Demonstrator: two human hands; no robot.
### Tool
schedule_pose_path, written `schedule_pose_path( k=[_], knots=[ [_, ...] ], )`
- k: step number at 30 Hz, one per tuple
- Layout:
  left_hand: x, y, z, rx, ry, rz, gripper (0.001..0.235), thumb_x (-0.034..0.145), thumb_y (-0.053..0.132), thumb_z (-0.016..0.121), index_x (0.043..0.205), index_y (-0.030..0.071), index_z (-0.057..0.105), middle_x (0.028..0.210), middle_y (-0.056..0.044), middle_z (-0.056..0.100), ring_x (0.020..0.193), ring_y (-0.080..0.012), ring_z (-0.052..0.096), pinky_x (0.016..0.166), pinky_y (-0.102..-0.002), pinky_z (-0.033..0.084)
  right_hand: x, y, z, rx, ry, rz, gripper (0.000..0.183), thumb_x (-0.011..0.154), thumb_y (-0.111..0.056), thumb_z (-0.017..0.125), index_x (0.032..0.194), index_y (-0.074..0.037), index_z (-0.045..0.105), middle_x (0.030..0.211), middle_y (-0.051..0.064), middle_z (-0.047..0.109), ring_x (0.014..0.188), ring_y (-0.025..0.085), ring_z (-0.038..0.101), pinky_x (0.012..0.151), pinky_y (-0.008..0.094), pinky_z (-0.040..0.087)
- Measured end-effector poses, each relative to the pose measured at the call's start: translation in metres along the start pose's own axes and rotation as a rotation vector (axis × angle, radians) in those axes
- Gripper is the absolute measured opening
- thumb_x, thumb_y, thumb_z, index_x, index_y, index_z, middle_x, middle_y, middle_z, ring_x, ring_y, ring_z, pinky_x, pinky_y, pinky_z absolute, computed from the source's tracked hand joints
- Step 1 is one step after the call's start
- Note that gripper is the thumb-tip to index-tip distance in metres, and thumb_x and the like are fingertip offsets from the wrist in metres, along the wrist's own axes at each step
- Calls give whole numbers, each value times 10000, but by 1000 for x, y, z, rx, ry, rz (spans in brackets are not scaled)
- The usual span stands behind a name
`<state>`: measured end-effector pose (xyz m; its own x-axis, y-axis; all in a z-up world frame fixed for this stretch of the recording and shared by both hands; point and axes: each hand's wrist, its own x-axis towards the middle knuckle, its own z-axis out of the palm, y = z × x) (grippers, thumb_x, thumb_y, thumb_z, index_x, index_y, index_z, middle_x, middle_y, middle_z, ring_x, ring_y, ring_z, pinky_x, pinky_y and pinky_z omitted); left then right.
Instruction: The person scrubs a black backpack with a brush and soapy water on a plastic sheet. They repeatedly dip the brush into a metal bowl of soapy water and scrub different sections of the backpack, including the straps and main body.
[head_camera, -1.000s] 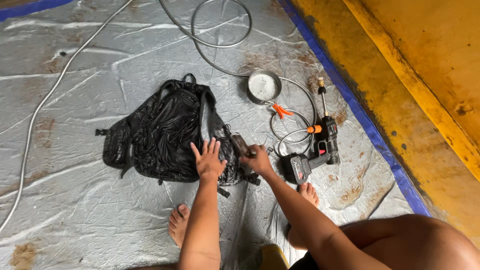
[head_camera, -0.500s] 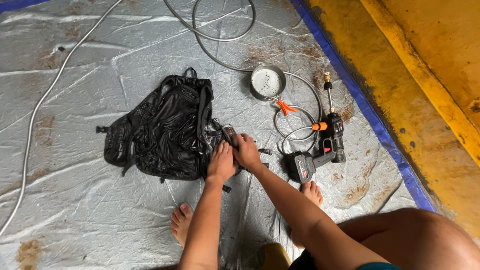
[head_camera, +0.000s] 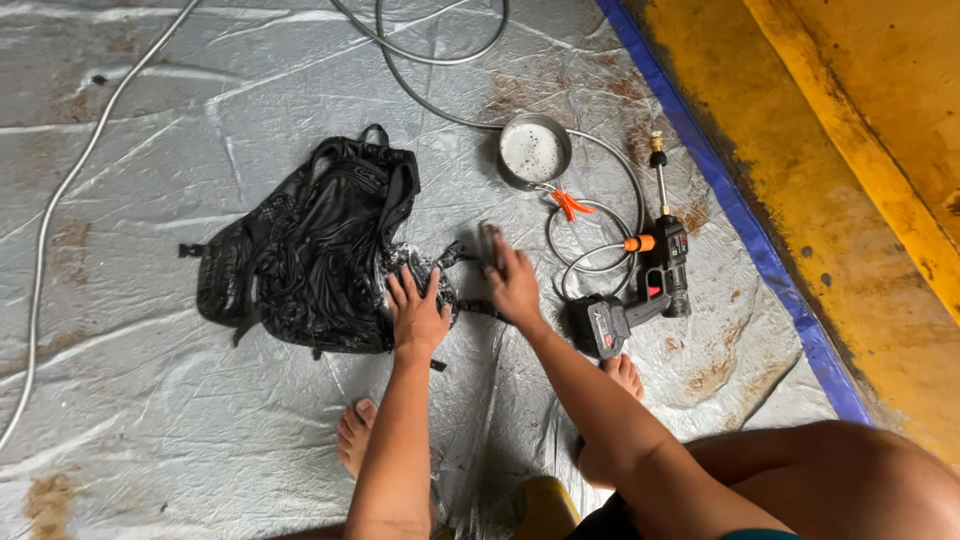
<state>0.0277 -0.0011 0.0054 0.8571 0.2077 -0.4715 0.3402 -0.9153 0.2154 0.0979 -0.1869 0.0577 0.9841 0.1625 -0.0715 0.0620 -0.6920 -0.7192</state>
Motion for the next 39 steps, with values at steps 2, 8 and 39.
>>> schedule_pose_path(
  k=[2, 8, 39],
  knots=[
    [-20, 10, -22, 16, -30, 34, 797, 1084, 484, 555, 1786, 318, 216, 1872, -154, -79, 1717, -440, -54, 1371, -631, 147, -13, 19, 32, -59, -51, -97, 627, 1019, -235, 708, 1622, -259, 538, 1230, 255, 643, 1201, 539, 663, 1027, 621, 568],
    [-24, 13, -2, 97, -138, 123, 744, 1129, 394, 434, 1790, 240, 128, 1891, 22, -105, 1731, -264, -146, 1357, -701, 67, -7, 48, 59, -343, -52, -350, 579, 989, -230, 692, 1558, -309, 619, 1243, 141, 617, 1169, 398, 648, 986, 503, 598],
    [44, 10, 41, -451, 381, 307, 342, 874, 74, 722, 1169, 196, 599, 896, 28, 679, 1006, -247, 718, 958, -462, 530, 7, 80, 5, -293, -98, 172, 663, 976, -360, 713, 1582, -328, 447, 1289, 129, 596, 1244, 446, 662, 1062, 574, 575]
  ],
)
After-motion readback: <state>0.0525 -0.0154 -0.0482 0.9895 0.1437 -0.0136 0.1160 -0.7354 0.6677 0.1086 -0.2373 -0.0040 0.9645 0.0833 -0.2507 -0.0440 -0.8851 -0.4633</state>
